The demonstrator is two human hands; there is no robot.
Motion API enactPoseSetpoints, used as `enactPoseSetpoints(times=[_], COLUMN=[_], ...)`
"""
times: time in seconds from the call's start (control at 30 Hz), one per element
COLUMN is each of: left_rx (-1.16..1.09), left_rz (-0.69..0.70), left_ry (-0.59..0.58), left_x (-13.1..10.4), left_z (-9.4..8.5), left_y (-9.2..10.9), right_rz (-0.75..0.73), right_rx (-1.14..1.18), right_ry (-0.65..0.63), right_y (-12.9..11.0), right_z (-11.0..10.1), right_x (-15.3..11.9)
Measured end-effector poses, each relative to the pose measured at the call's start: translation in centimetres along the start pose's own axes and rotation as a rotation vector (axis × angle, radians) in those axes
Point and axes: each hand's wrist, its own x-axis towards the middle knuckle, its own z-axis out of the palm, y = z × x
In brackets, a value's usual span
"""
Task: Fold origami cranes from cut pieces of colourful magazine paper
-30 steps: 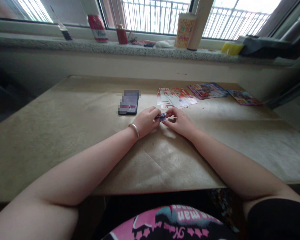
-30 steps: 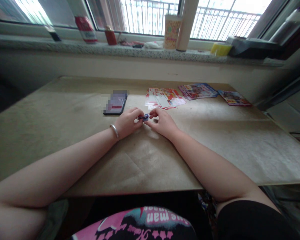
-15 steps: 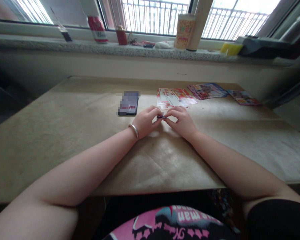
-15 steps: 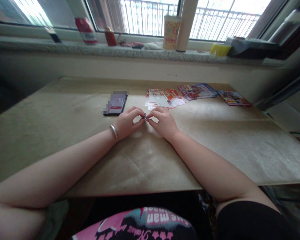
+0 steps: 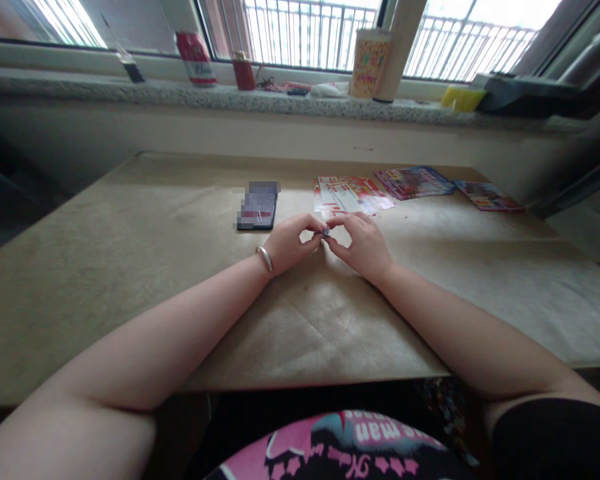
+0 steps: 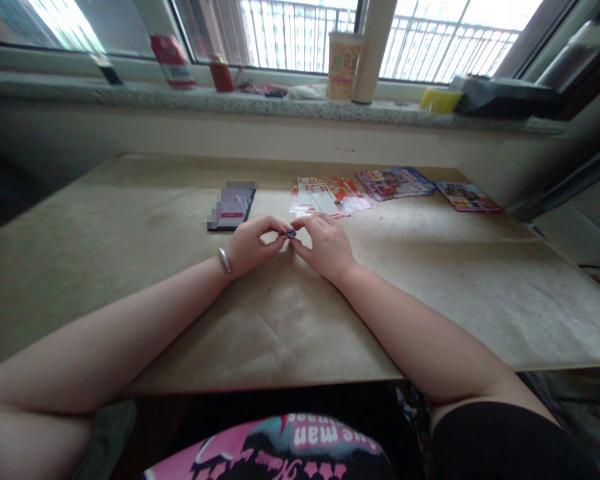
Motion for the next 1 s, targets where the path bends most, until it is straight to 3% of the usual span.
enactPoseSetpoints(times=[0.3, 0.43, 0.6, 0.77, 1.0], left_rx=[0.140, 0.136, 0.123, 0.113, 0.122], left_rz=[0.090, 0.115, 0.139, 0.169, 0.208], left_ry=[-0.062, -0.096, -0.210, -0.407, -0.436], left_x=[0.0, 0.0, 0.0, -0.3, -0.4], left_z=[-0.2, -0.1, -0.2, -1.2, -1.5], left_y=[-0.3, -0.7, -1.0, -0.8, -1.3], right_rz=[-0.042, -0.068, -0.157, -0.287, -0.320], right_rx=[-0.060, -0.063, -0.127, -0.140, -0.029], right_ry=[-0.019, -0.103, -0.213, -0.335, -0.382], right_y=[0.1, 0.4, 1.0, 1.7, 2.2], right_z=[-0.4, -0.6, -0.8, -1.0, -1.2], right_x=[0.0, 0.2, 0.3, 0.2, 0.4])
